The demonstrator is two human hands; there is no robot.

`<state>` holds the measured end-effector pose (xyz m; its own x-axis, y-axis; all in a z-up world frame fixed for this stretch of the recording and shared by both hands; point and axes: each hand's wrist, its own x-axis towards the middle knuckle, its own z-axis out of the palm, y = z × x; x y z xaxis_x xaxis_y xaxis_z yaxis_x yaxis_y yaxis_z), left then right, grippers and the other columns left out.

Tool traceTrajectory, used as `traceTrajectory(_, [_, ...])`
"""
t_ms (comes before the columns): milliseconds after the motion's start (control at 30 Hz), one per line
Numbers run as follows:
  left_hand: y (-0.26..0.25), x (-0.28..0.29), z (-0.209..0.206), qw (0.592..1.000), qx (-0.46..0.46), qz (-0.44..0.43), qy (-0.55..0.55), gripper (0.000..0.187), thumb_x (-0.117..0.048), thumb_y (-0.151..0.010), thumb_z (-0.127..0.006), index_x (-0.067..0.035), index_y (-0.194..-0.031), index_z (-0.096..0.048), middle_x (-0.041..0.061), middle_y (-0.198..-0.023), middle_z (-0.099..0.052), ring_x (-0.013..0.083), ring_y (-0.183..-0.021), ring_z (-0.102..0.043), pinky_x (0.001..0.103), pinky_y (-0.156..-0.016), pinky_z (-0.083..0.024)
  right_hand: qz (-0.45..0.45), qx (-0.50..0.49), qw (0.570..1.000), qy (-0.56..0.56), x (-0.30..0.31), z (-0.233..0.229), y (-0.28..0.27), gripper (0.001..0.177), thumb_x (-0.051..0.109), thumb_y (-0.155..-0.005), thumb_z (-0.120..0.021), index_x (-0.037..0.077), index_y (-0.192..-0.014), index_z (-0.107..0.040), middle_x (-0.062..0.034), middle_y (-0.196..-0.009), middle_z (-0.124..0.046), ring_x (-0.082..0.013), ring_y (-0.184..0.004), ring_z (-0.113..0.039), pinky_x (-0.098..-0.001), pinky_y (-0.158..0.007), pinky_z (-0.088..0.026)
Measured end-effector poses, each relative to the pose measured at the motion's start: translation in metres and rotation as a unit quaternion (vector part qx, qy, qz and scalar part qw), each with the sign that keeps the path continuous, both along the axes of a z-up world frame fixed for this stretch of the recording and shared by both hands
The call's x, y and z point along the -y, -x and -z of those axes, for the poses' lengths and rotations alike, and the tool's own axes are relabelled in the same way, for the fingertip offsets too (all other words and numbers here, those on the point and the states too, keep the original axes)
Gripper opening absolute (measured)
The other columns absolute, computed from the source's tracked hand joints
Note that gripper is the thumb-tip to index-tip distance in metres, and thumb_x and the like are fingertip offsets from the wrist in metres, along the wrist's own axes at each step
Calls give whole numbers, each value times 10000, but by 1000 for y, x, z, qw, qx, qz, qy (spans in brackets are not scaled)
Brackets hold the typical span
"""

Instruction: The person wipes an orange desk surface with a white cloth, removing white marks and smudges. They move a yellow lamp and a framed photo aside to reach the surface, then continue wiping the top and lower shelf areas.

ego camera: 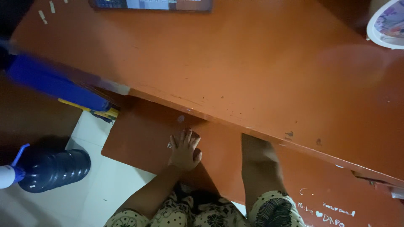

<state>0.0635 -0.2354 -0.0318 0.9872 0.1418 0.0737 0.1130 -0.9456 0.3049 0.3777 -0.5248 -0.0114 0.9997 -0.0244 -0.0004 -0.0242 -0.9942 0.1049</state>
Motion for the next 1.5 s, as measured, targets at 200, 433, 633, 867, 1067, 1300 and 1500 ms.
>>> traceTrajectory(200, [-9,-2,-28,989,-146,-1,15,695,-545,-935,-476,-164,-1511,-398,229,-1638,-198,475,-1521,-105,808,-1115,2,-10,6,1000,2,48,-41,50,760,535,-931,-514,87,-1529,-370,-209,-1578,-356,-426,-1315,-426,-583,-970,-436])
traceTrajectory(433, [-4,-2,-15,988,-155,7,-8,728,-607,-992,-373,-151,-1558,-336,215,-1664,-153,445,-1546,-74,810,-1119,13,-29,18,999,-7,23,-27,48,739,488,-941,-526,85,-1538,-364,-214,-1591,-344,-437,-1299,-436,-590,-961,-438])
traceTrajectory(633, [-12,-1,-44,975,-221,14,2,766,-598,-975,-364,-165,-1595,-242,215,-1673,-46,434,-1527,11,774,-1114,44,-47,22,999,-12,-6,10,36,722,448,-949,-536,83,-1547,-359,-218,-1601,-333,-447,-1285,-445,-596,-954,-440])
traceTrajectory(867, [-9,2,-49,975,-220,3,-28,741,-601,-975,-392,-218,-1597,-270,169,-1696,-42,413,-1560,15,767,-1153,23,-92,32,995,-6,-19,35,53,706,401,-959,-549,81,-1556,-352,-223,-1614,-321,-458,-1269,-456,-602,-945,-443])
traceTrajectory(1067, [-8,4,-46,975,-221,-1,-22,753,-603,-960,-409,-243,-1599,-239,151,-1695,-24,402,-1553,40,763,-1143,40,-107,45,993,-1,0,102,93,694,361,-967,-560,79,-1564,-347,-228,-1625,-310,-467,-1255,-465,-608,-938,-445])
traceTrajectory(1300, [-1,1,-17,993,-119,-4,-20,670,-589,-988,-417,-240,-1554,-333,132,-1704,-82,374,-1561,-32,768,-1155,24,-266,-118,956,-28,-96,7,223,620,218,-937,-552,305,-1537,-419,-209,-1498,-360,-430,-1252,-435,-666,-1024,-378])
traceTrajectory(1500, [1,6,-22,998,-54,-27,-17,684,-571,-929,-503,-248,-1526,-417,134,-1692,-184,375,-1580,-120,743,-1194,-28,-79,22,997,7,55,83,191,744,292,-957,-563,-15,-1604,-362,-177,-1347,-523,-373,-1144,-540,-652,-983,-407])
